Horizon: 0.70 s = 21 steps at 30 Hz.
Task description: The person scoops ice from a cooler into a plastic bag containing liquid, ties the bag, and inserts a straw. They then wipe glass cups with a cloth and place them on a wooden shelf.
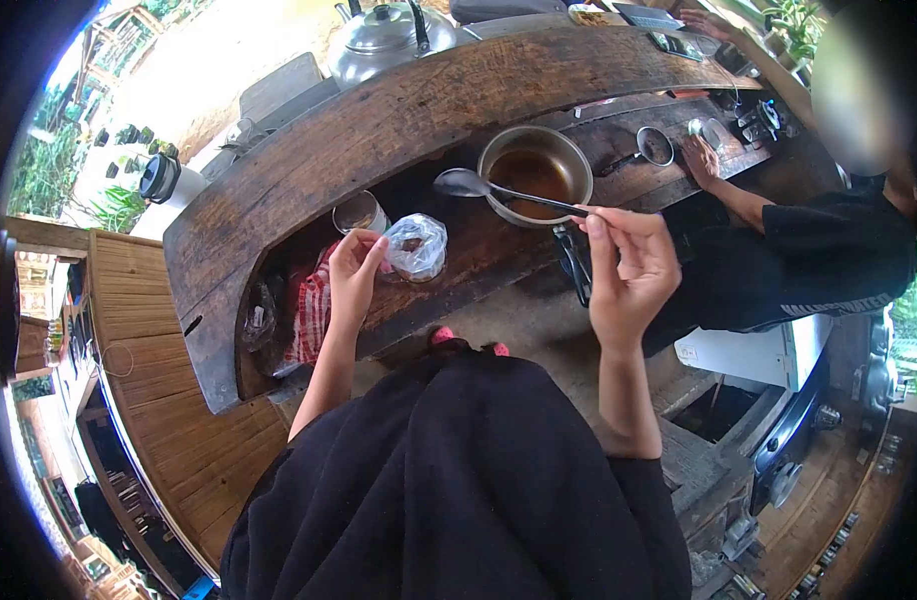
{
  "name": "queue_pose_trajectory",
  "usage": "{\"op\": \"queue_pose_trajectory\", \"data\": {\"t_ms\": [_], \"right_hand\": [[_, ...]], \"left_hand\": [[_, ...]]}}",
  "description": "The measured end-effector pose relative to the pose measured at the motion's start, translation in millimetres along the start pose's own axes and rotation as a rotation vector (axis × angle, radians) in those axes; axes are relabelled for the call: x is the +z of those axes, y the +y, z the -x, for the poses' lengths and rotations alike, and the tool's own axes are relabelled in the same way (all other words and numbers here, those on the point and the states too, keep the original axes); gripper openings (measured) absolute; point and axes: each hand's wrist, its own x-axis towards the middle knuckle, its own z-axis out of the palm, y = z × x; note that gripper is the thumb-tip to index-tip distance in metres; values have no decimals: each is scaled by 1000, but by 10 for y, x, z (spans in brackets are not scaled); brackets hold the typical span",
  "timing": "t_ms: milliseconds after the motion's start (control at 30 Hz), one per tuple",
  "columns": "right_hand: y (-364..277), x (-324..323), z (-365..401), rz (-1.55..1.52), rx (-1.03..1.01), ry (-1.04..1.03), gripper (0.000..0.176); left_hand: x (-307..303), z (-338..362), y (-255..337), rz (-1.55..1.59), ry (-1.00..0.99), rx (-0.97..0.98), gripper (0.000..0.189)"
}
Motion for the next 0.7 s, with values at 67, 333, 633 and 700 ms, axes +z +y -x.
{"op": "queue_pose_trajectory", "data": {"t_ms": [67, 333, 633, 700], "right_hand": [[178, 99, 178, -32, 50, 54, 5], [1096, 518, 974, 345, -338, -272, 18], [1507, 557, 1242, 462, -339, -489, 18], [1364, 572, 1225, 508, -327, -409, 19]], "left_hand": [[20, 29, 69, 31, 8, 1, 13], [41, 36, 271, 55, 56, 107, 9], [-13, 61, 399, -27, 54, 106, 11], [-33, 61, 424, -101, 55, 107, 13]]}}
